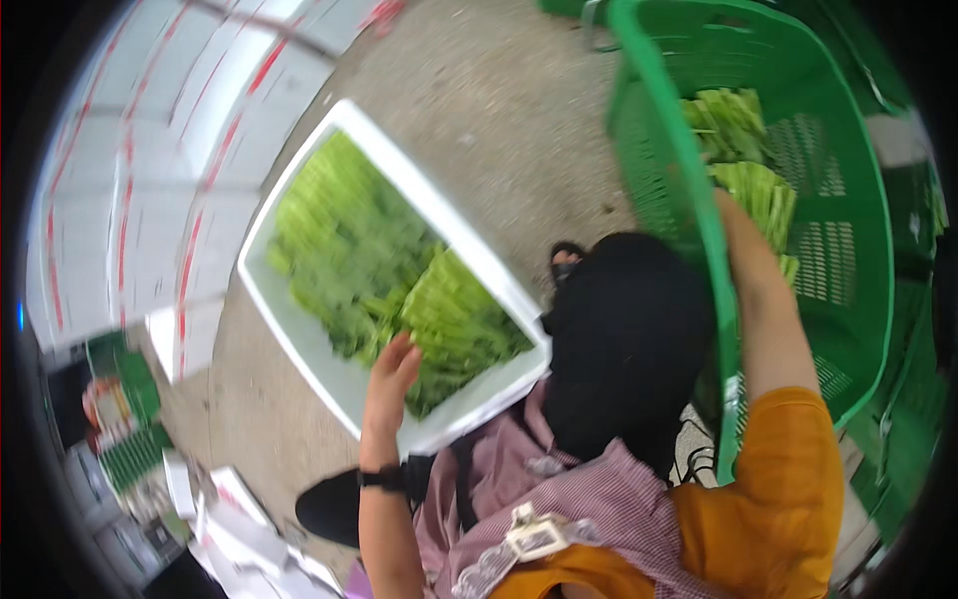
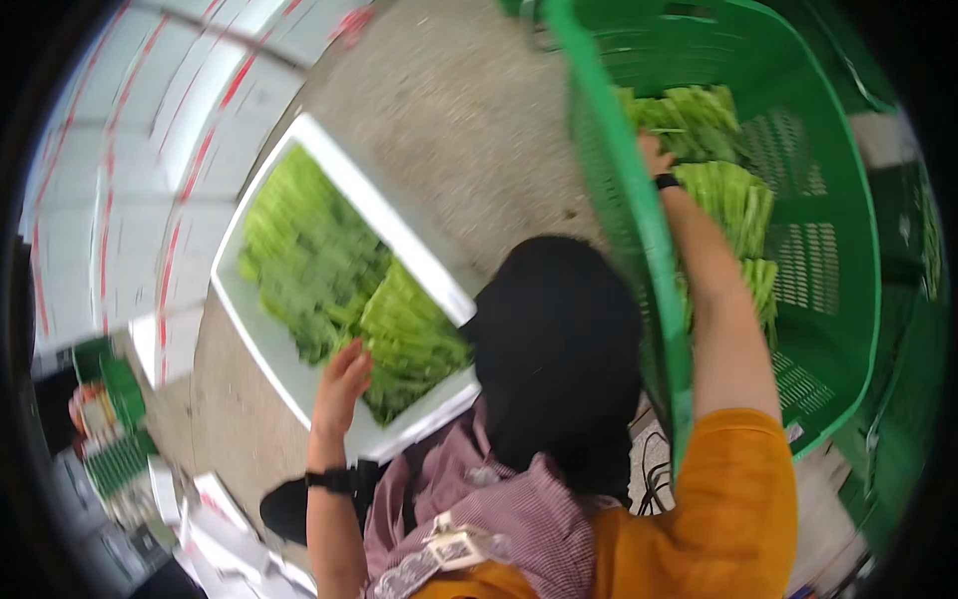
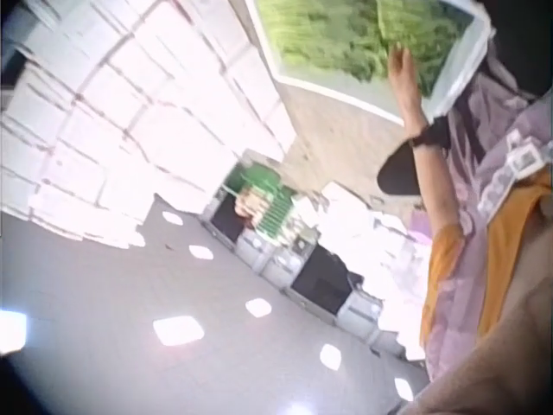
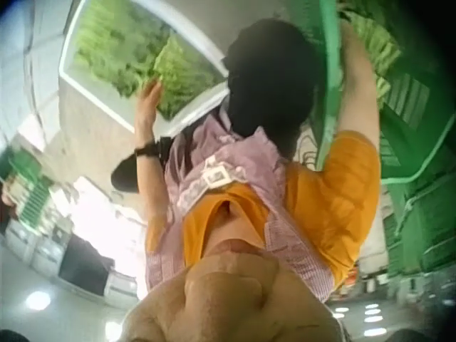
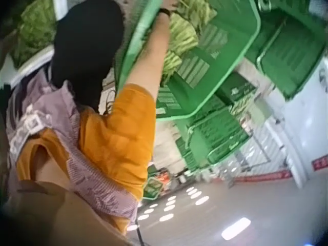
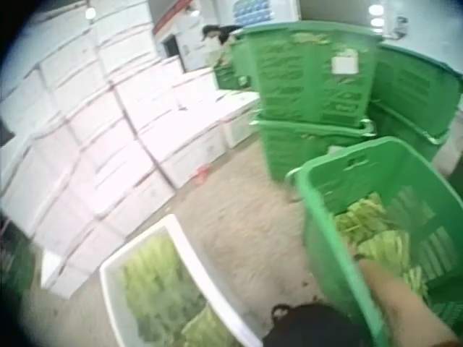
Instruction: Sort and pack leafy green vegetables from a white styrofoam container into a green plastic crate.
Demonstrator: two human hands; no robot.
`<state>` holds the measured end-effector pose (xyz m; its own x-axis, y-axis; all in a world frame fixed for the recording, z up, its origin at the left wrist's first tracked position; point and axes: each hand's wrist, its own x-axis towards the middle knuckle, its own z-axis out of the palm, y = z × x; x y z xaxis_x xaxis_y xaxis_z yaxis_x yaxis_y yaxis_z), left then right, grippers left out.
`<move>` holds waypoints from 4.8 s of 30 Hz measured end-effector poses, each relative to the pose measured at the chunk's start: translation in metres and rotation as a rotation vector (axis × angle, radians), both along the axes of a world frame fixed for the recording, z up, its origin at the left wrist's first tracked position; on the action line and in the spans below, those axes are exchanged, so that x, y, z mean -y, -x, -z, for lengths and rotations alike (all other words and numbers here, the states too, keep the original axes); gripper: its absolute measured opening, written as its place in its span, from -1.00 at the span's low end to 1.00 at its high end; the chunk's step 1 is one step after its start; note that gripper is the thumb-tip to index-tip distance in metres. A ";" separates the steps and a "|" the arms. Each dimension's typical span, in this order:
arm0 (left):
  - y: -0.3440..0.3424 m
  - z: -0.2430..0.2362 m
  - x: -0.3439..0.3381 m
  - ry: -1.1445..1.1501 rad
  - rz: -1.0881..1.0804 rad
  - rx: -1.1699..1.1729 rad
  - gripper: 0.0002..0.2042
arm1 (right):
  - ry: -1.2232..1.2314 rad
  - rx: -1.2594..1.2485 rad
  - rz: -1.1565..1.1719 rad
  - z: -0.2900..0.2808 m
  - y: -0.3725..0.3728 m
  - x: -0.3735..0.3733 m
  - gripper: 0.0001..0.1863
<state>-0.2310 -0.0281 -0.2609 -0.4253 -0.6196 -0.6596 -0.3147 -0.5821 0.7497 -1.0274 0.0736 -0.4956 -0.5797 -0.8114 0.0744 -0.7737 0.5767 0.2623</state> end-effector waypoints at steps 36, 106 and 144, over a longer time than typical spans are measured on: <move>-0.162 0.045 0.137 0.093 -0.883 0.104 -0.18 | 0.617 1.402 0.328 -0.146 -0.736 0.214 -0.17; -0.179 0.031 0.184 -0.231 -0.903 -0.512 -0.30 | 0.321 2.300 0.305 -0.216 -0.688 0.278 -0.32; -0.169 -0.159 0.037 -0.127 -0.852 -0.643 -0.48 | -0.106 2.091 -0.040 -0.437 -0.701 0.193 -0.62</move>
<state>-0.0624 -0.0647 -0.1021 -0.1755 -0.8190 -0.5464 0.6636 -0.5084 0.5488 -0.3263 -0.1193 -0.0586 0.2979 -0.7790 -0.5518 0.1036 0.6010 -0.7925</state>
